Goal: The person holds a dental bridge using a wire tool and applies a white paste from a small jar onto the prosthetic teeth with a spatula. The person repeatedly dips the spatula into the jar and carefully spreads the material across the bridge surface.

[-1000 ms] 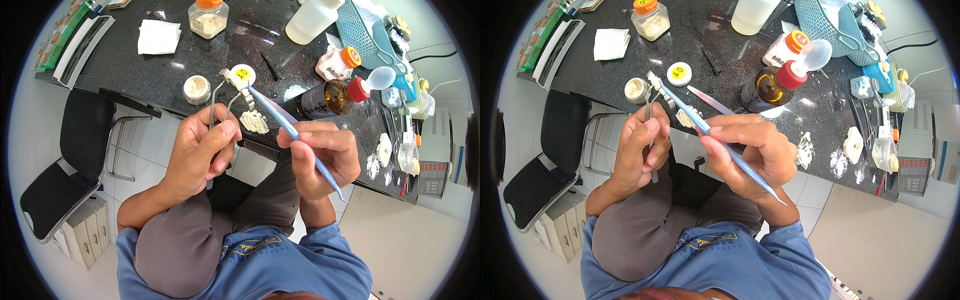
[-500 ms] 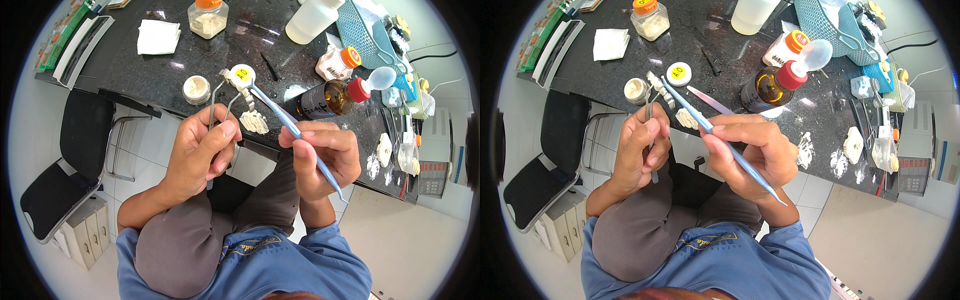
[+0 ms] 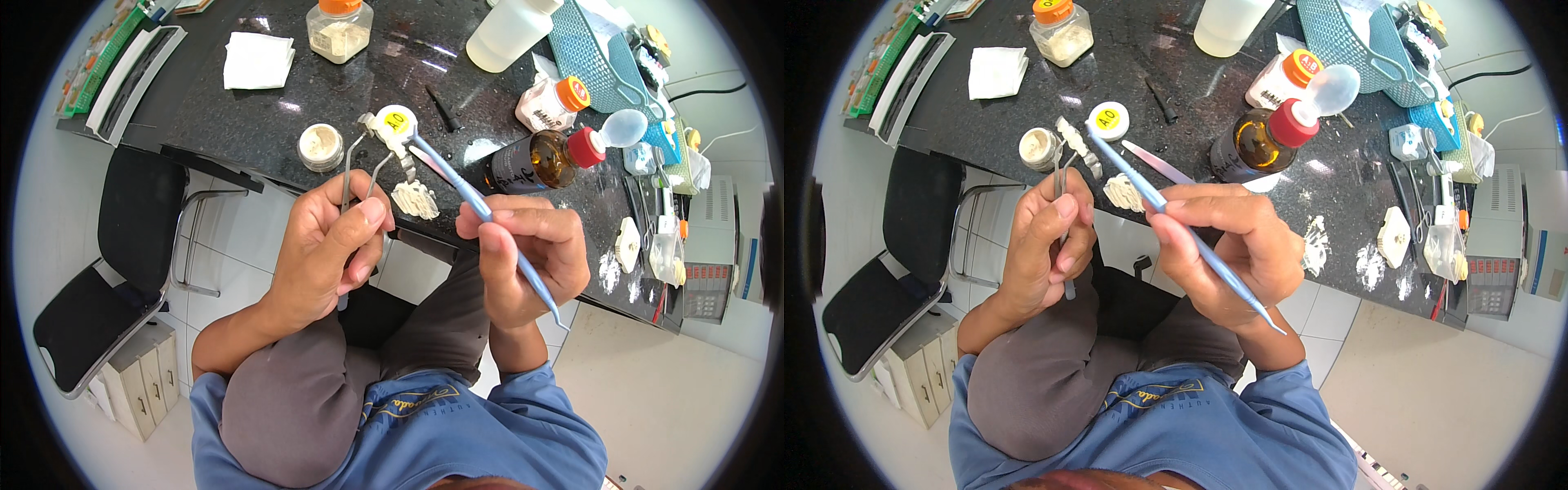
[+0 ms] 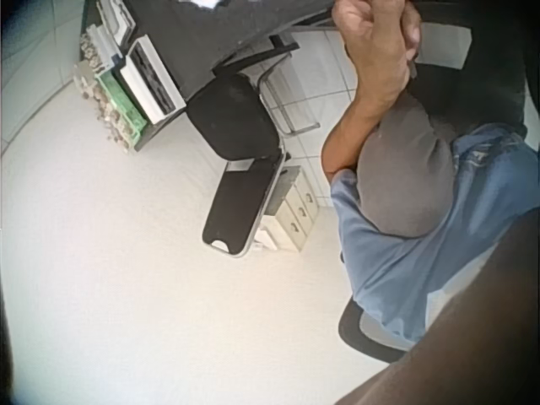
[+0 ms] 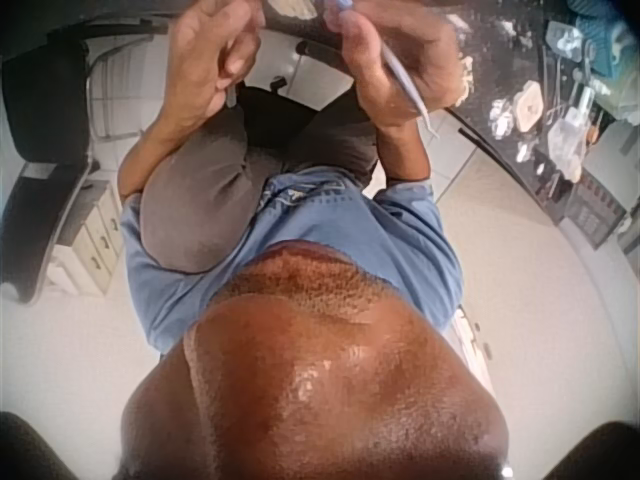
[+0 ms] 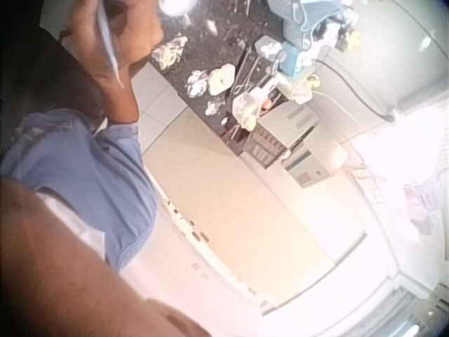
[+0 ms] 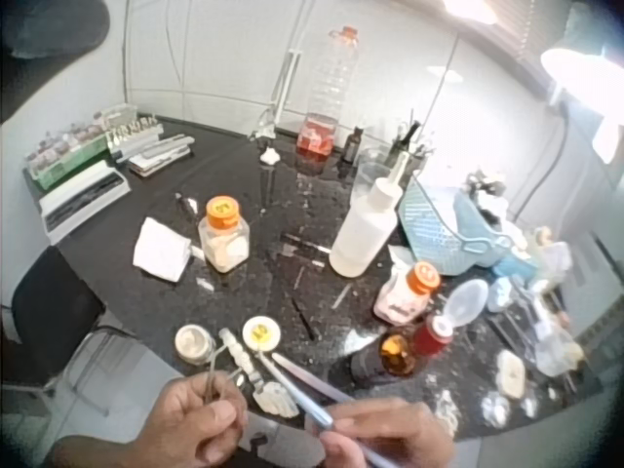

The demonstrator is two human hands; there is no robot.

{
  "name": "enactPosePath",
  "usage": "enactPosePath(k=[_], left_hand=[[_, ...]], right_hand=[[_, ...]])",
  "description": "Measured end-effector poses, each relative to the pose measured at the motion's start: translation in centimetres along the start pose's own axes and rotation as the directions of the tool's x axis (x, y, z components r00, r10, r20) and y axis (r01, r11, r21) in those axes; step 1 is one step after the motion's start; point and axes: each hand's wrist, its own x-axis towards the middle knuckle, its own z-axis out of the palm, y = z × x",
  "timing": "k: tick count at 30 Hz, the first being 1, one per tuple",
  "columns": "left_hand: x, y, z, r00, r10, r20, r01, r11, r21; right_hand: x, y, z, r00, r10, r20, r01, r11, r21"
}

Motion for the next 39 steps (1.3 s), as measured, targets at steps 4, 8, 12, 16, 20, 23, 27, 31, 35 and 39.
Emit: enactPosePath(k=[4, 8, 12, 16, 20, 23, 27, 31, 35, 39], left_hand=[[0.0, 0.0, 0.1, 1.0, 0.009, -0.013, -0.009, 1.0, -0.004], [0.0, 0.0, 0.0, 1.0, 0.004, -0.01, -0.004, 1.0, -0.001], [0.1, -0.2, -0.1, 1.0, 0.012, 0.007, -0.012, 1.0, -0.006], [0.0, -0.1, 0.0, 1.0, 0.004, -0.025, -0.005, 1.0, -0.025], [0.0, -0.1, -0.2, 1.0, 0.004, -0.012, -0.004, 1.0, -0.022], [0.1, 0.0, -0.1, 1.0, -0.011, 0.021, 0.011, 1.0, 0.001], [0.0, -0.1, -0.2, 1.0, -0.002, -0.005, 0.002, 1.0, -0.008], [0.1, 0.0, 0.1, 1.0, 0.003, -0.024, -0.002, 1.0, 0.025], [0.1, 0.0, 0.0, 1.0, 0.017, 0.003, -0.017, 1.0, 0.005], [0.1, 0.0, 0.2, 1.0, 0.023, -0.016, -0.023, 1.0, 0.017]], right_hand=[[-0.2, 0.2, -0.2, 1.0, -0.002, 0.005, 0.002, 1.0, 0.023], [-0.2, 0.2, -0.2, 0.998, -0.044, 0.053, 0.044, 0.999, -0.012], [-0.1, 0.3, -0.2, 0.999, -0.037, 0.002, 0.036, 0.999, 0.041], [0.0, -0.1, -0.7, 0.998, -0.038, 0.046, 0.036, 0.999, 0.039], [-0.2, 0.1, -0.9, 0.992, -0.089, 0.094, 0.087, 0.996, 0.025], [-0.3, 0.2, -0.8, 0.994, -0.085, 0.073, 0.086, 0.996, -0.007], [-0.2, 0.2, -0.7, 0.994, -0.06, -0.092, 0.072, 0.989, 0.133], [-0.3, -0.5, -2.2, 0.997, -0.058, 0.048, 0.06, 0.998, -0.026], [-1.2, -1.0, -2.8, 0.991, 0.118, 0.062, -0.115, 0.993, -0.04], [-1.0, -1.0, -2.8, 0.983, 0.132, 0.128, -0.113, 0.983, -0.144]])
